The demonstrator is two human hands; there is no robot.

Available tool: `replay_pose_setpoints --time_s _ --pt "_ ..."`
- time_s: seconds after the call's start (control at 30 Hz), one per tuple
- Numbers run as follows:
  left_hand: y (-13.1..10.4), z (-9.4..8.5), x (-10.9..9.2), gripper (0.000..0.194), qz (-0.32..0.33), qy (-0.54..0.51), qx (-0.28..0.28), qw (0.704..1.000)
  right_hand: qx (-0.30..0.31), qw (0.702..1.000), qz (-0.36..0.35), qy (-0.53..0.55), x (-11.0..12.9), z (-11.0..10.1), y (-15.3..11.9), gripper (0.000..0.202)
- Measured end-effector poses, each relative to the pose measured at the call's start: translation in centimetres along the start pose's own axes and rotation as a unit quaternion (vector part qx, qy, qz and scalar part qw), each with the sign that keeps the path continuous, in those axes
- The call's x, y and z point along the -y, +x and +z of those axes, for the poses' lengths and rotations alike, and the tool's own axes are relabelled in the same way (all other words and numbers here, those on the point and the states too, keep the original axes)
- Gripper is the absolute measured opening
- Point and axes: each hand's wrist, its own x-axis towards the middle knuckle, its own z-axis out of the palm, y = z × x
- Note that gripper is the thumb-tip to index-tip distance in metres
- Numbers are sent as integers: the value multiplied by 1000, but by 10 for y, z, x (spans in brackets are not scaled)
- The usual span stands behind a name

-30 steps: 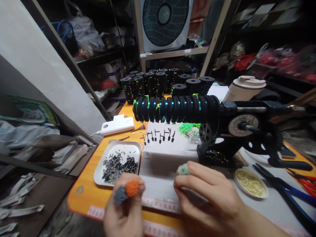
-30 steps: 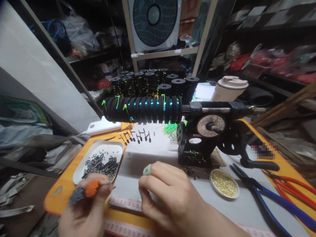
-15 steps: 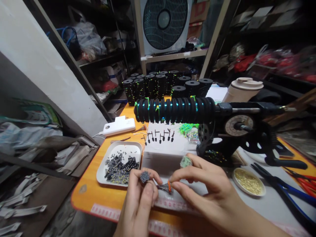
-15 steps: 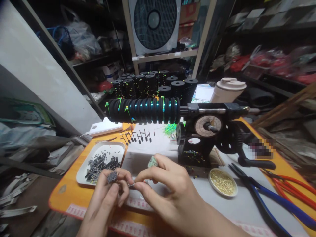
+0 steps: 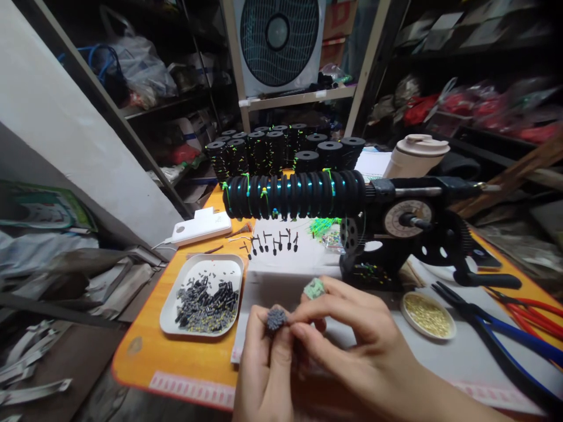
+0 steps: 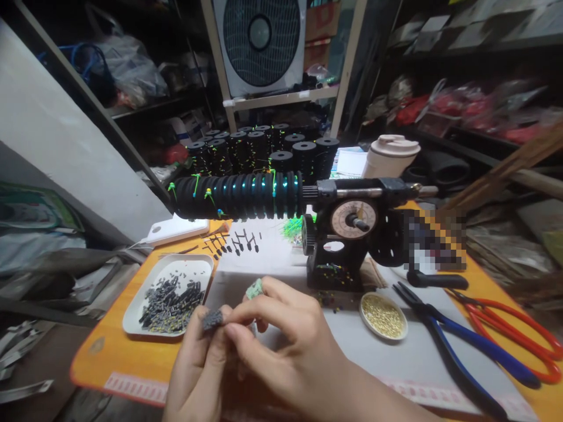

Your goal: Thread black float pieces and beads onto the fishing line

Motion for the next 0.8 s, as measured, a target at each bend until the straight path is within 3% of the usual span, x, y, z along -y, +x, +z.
replay_pose_setpoints --time_s 0.1,0.23,0.57,0.8 --pt "2 -3 5 32 43 -10 -33 998 13 1000 -13 -13 -3 -2 -1 15" --pt "5 -12 6 31 99 -52 -23 993 26 998 -37 -45 -9 -5 0 16" --pt "5 -17 7 32 107 -67 -26 992 63 994 -54 -73 -8 -3 1 17" --pt "0 -12 5 35 100 1 -56 993 57 996 -40 -53 -7 -4 0 18"
